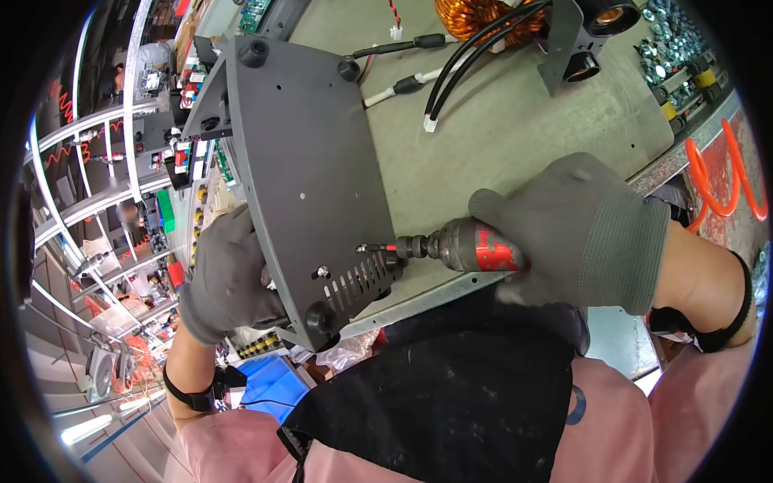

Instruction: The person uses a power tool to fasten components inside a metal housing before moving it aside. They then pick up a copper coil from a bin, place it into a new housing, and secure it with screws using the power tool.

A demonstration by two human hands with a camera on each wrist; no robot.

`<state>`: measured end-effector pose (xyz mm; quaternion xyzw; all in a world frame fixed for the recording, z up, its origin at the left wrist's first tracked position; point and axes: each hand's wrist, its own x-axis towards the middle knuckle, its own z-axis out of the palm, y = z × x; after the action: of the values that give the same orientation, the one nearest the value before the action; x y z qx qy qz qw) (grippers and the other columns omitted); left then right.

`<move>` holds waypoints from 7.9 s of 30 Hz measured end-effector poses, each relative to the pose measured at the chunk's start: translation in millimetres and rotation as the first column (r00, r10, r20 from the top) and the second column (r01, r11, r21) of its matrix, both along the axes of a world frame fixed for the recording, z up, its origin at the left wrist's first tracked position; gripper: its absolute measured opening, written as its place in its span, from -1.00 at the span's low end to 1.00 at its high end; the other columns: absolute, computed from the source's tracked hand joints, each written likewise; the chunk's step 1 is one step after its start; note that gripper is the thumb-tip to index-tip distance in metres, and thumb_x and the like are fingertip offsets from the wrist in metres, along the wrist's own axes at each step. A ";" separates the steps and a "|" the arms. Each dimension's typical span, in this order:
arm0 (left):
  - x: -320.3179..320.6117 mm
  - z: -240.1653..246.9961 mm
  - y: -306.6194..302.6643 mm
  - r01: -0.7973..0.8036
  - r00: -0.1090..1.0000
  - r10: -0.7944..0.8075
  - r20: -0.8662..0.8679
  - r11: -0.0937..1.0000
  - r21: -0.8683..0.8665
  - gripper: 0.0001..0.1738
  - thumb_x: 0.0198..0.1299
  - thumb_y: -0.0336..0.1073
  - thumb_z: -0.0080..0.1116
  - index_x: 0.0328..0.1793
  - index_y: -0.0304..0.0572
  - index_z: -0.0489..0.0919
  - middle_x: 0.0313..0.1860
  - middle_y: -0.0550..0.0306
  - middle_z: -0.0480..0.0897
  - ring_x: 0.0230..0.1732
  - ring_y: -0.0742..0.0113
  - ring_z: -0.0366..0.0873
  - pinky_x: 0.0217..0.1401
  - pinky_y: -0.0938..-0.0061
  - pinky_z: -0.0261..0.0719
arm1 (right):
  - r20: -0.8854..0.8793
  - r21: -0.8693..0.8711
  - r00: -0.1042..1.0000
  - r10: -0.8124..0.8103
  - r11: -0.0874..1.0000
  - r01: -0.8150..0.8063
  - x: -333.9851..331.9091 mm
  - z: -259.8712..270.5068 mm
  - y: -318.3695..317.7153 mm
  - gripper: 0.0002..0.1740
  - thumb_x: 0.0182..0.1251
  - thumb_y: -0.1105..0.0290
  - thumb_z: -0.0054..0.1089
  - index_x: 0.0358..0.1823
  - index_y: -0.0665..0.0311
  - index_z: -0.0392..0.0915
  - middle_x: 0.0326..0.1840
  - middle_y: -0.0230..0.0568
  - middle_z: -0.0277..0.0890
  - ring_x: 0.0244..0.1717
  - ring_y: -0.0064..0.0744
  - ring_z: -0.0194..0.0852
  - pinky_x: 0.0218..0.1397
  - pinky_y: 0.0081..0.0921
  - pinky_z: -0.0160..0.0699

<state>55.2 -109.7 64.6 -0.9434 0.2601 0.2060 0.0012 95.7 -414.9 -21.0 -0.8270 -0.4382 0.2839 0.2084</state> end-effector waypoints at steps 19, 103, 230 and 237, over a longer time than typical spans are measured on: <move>-7.2 -7.8 21.0 -0.061 0.998 0.062 0.017 0.996 -0.073 -0.44 -0.32 -0.06 0.41 -0.13 -0.17 0.62 -0.30 0.04 0.52 -0.26 -0.02 0.55 -0.21 0.22 0.52 | 0.304 0.033 0.941 -0.153 0.988 0.150 -23.2 -8.0 12.5 -0.39 -0.18 0.03 0.50 -0.13 0.11 0.42 -0.50 -0.22 0.53 -0.36 -0.12 0.57 -0.23 -0.24 0.44; 53.6 -130.6 43.7 -0.715 0.551 0.826 0.116 0.539 -0.445 -0.31 -0.01 -0.14 0.43 0.23 -0.21 0.44 -0.13 0.01 0.63 -0.15 0.18 0.62 -0.04 0.38 0.55 | -0.289 -0.033 0.952 0.099 0.993 -0.113 195.7 -56.2 30.8 -0.21 -0.18 -0.09 0.51 0.03 0.22 0.44 -0.37 -0.04 0.63 -0.25 0.04 0.63 -0.11 -0.18 0.54; -39.7 -199.1 -163.4 -0.495 0.419 0.002 -0.908 -0.838 -0.230 -0.44 0.17 0.13 0.22 -0.04 -0.25 0.49 -0.52 0.24 0.40 -0.58 0.51 0.24 -0.59 0.64 0.17 | 0.019 0.197 0.987 0.162 0.967 -0.162 87.5 -80.3 -72.3 -0.30 -0.16 -0.06 0.53 -0.04 0.19 0.49 -0.44 -0.11 0.56 -0.49 0.04 0.54 -0.42 -0.20 0.50; -24.2 -199.5 -170.8 -0.498 0.432 -0.011 -0.902 -0.837 -0.228 -0.48 0.09 0.17 0.28 -0.19 -0.11 0.44 -0.56 0.32 0.28 -0.61 0.56 0.13 -0.60 0.64 0.11 | 0.032 0.185 0.994 0.102 0.977 -0.106 83.1 -78.7 -76.1 -0.32 -0.08 -0.10 0.47 -0.03 0.18 0.48 -0.51 -0.10 0.55 -0.51 0.00 0.57 -0.46 -0.21 0.50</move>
<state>30.9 -280.5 -134.9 -0.3263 -0.2507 -0.0136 -0.9113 178.8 -491.0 -99.6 -0.7829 -0.5079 0.2428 0.2650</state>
